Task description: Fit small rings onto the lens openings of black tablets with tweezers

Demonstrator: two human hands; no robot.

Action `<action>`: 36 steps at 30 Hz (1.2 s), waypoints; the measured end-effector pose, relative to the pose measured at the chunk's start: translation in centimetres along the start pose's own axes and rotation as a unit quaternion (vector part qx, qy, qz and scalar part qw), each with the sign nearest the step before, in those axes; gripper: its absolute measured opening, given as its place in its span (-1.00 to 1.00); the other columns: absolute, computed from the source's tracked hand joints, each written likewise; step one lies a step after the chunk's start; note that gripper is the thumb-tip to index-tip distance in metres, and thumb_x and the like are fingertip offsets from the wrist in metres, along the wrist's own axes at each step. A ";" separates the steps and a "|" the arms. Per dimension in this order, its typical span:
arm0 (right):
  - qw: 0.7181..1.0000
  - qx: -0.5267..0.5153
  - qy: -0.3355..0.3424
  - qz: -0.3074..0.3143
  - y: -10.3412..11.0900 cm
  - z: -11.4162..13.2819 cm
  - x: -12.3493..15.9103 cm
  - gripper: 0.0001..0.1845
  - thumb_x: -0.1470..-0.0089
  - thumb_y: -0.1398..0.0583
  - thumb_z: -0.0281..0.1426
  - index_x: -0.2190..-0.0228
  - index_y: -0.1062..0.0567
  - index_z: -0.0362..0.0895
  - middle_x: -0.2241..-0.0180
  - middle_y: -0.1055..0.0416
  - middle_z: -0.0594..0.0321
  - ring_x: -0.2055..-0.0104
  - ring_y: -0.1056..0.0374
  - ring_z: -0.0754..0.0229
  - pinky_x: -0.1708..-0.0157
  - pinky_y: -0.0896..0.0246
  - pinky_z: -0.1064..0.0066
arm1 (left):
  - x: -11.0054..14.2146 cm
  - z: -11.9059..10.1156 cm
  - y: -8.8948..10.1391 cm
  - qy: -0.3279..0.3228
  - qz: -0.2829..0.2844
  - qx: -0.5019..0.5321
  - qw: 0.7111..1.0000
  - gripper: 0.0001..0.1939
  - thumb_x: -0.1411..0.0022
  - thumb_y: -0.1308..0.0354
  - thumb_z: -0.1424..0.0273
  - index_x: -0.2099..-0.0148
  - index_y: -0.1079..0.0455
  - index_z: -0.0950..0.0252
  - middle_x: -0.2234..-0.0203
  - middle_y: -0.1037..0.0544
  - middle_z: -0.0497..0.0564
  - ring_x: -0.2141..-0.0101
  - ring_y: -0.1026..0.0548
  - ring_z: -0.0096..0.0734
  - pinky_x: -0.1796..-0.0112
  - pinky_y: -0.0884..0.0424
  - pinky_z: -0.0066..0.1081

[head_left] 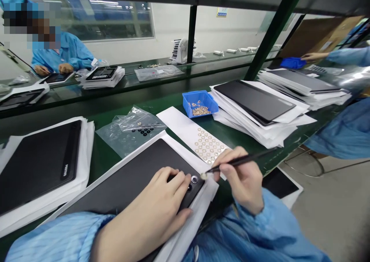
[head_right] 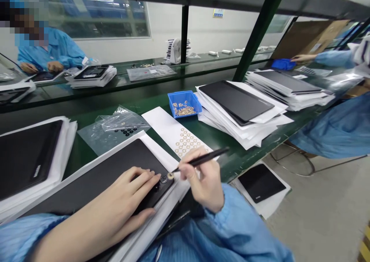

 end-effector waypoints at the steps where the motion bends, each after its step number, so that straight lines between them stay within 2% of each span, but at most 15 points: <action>1: 0.999 0.039 0.007 0.009 0.7 -0.4 -1.6 -0.84 -0.20 -0.11 -0.36 0.42 -0.34 -0.14 0.56 -0.32 0.31 0.61 -0.29 0.30 0.58 -0.23 0.44 | 0.0 0.0 0.1 0.004 0.006 -0.001 1.000 -0.72 -0.24 -0.12 0.38 0.02 -0.37 0.38 0.13 -0.45 0.16 0.16 -0.36 -0.10 0.15 -0.35 -0.18; 5: 0.992 0.129 0.006 0.005 2.3 -5.0 -10.7 -0.73 -0.13 -0.16 -0.19 0.44 -0.33 -0.13 0.65 -0.29 0.38 0.64 -0.30 0.28 0.57 -0.25 0.45 | -0.2 0.0 0.3 0.026 0.042 0.016 0.999 -0.71 -0.28 -0.08 0.35 0.01 -0.38 0.37 0.09 -0.45 0.16 0.14 -0.36 -0.09 0.12 -0.34 -0.18; 7: 0.988 0.151 -0.027 -0.017 2.1 -8.5 -15.4 -0.72 -0.11 -0.14 -0.16 0.43 -0.28 -0.11 0.63 -0.31 0.37 0.58 -0.35 0.23 0.48 -0.30 0.40 | -0.3 0.1 0.4 0.037 0.058 0.026 0.997 -0.67 -0.28 -0.09 0.34 -0.04 -0.36 0.40 0.08 -0.45 0.16 0.13 -0.36 -0.11 0.11 -0.33 -0.21; 9: 0.983 0.165 -0.079 -0.004 1.2 -12.1 -18.9 -0.77 -0.14 -0.11 -0.23 0.44 -0.22 -0.09 0.61 -0.32 0.36 0.54 -0.38 0.20 0.43 -0.32 0.37 | -0.3 0.2 0.4 0.047 0.065 0.025 0.996 -0.64 -0.27 -0.10 0.34 -0.05 -0.36 0.43 0.08 -0.45 0.17 0.13 -0.36 -0.12 0.09 -0.33 -0.23; 11: 0.979 0.177 -0.102 0.020 0.1 -14.7 -21.0 -0.81 -0.12 -0.11 -0.35 0.47 -0.18 -0.08 0.62 -0.31 0.35 0.52 -0.37 0.19 0.41 -0.32 0.35 | -0.3 0.2 0.2 0.049 0.059 0.023 0.997 -0.62 -0.25 -0.13 0.32 -0.04 -0.37 0.45 0.08 -0.46 0.18 0.13 -0.36 -0.12 0.07 -0.31 -0.25; 14: 0.970 0.202 -0.124 0.049 -0.7 -17.1 -21.6 -0.81 -0.08 -0.09 -0.47 0.50 -0.16 -0.07 0.61 -0.34 0.32 0.51 -0.35 0.20 0.36 -0.30 0.34 | -0.3 0.2 -0.2 0.037 0.038 0.010 0.999 -0.56 -0.24 -0.14 0.28 -0.08 -0.35 0.47 0.07 -0.46 0.20 0.11 -0.35 -0.10 0.04 -0.29 -0.25; 17: 0.961 0.230 -0.141 0.067 -0.4 -17.7 -21.2 -0.81 -0.11 -0.05 -0.47 0.50 -0.14 -0.07 0.59 -0.39 0.30 0.52 -0.31 0.22 0.32 -0.27 0.33 | -0.4 0.3 -0.5 0.032 0.024 0.009 0.999 -0.56 -0.24 -0.14 0.28 -0.08 -0.34 0.47 0.07 -0.46 0.20 0.11 -0.34 -0.10 0.05 -0.30 -0.23; 20: 0.954 0.249 -0.145 0.082 -0.1 -17.0 -21.3 -0.80 -0.14 -0.01 -0.46 0.50 -0.11 -0.06 0.57 -0.41 0.27 0.52 -0.31 0.23 0.34 -0.24 0.37 | -0.3 0.2 -0.2 0.043 0.016 0.029 0.999 -0.64 -0.23 -0.16 0.32 -0.01 -0.39 0.45 0.13 -0.47 0.17 0.17 -0.36 -0.15 0.07 -0.30 -0.26; 23: 0.953 0.255 -0.124 0.109 -0.6 -15.2 -21.5 -0.82 -0.13 0.01 -0.48 0.50 -0.12 -0.07 0.54 -0.41 0.26 0.51 -0.31 0.24 0.39 -0.20 0.43 | -0.2 0.0 0.3 0.050 0.022 0.039 0.998 -0.62 -0.24 -0.15 0.31 -0.03 -0.37 0.44 0.14 -0.47 0.16 0.17 -0.35 -0.16 0.08 -0.30 -0.28; 26: 0.951 0.252 -0.070 0.163 -2.7 -12.5 -21.1 -0.83 -0.11 -0.02 -0.47 0.52 -0.20 -0.10 0.53 -0.40 0.26 0.49 -0.29 0.25 0.39 -0.15 0.44 | -0.1 0.3 1.0 0.035 0.041 0.076 0.996 -0.58 -0.24 -0.16 0.29 -0.07 -0.34 0.43 0.13 -0.46 0.14 0.14 -0.35 -0.18 0.09 -0.30 -0.33; 28: 0.944 0.241 -0.027 0.222 -5.1 -10.9 -20.2 -0.85 -0.06 -0.08 -0.46 0.54 -0.28 -0.13 0.54 -0.38 0.28 0.46 -0.28 0.24 0.37 -0.11 0.45 | -0.2 1.9 1.7 0.041 0.035 0.120 0.991 -0.63 -0.22 -0.17 0.30 -0.03 -0.37 0.38 0.15 -0.47 0.08 0.14 -0.37 -0.26 0.09 -0.29 -0.40; 29: 0.937 0.234 -0.010 0.258 -6.6 -10.3 -19.5 -0.86 -0.02 -0.12 -0.47 0.55 -0.32 -0.14 0.56 -0.37 0.30 0.46 -0.27 0.25 0.37 -0.10 0.46 | -0.2 3.4 2.0 0.068 0.024 0.135 0.988 -0.70 -0.23 -0.17 0.31 0.02 -0.40 0.34 0.18 -0.48 0.03 0.16 -0.38 -0.31 0.09 -0.28 -0.44; 31: 0.919 0.221 0.015 0.326 -10.0 -9.7 -18.1 -0.88 0.04 -0.18 -0.50 0.58 -0.38 -0.17 0.59 -0.36 0.33 0.48 -0.26 0.27 0.38 -0.07 0.47 | 0.1 7.6 2.5 0.167 -0.007 0.134 0.977 -0.84 -0.27 -0.11 0.35 0.16 -0.44 0.29 0.25 -0.50 -0.03 0.19 -0.41 -0.39 0.09 -0.26 -0.48; 33: 0.901 0.213 0.027 0.376 -13.4 -9.9 -16.8 -0.89 0.08 -0.21 -0.53 0.59 -0.41 -0.19 0.59 -0.37 0.33 0.49 -0.26 0.29 0.40 -0.06 0.49 | 0.8 12.6 2.5 0.275 -0.034 0.101 0.956 -0.79 -0.33 -0.02 0.38 0.27 -0.43 0.35 0.31 -0.49 0.02 0.21 -0.42 -0.34 0.11 -0.28 -0.38; 36: 0.883 0.214 0.031 0.417 -17.5 -10.9 -15.3 -0.90 0.07 -0.26 -0.50 0.57 -0.44 -0.22 0.55 -0.39 0.31 0.48 -0.27 0.30 0.42 -0.06 0.49 | 2.3 18.7 1.0 0.380 -0.017 0.092 0.920 -0.80 -0.32 -0.06 0.37 0.32 -0.39 0.39 0.42 -0.46 -0.01 0.35 -0.45 -0.36 0.23 -0.38 -0.30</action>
Point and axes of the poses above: each hand's wrist, its own x-axis away from the middle knuckle, its own y-axis out of the back of the hand, z = x × y, the point moved 4 cm from there along -x, towards the middle knuckle
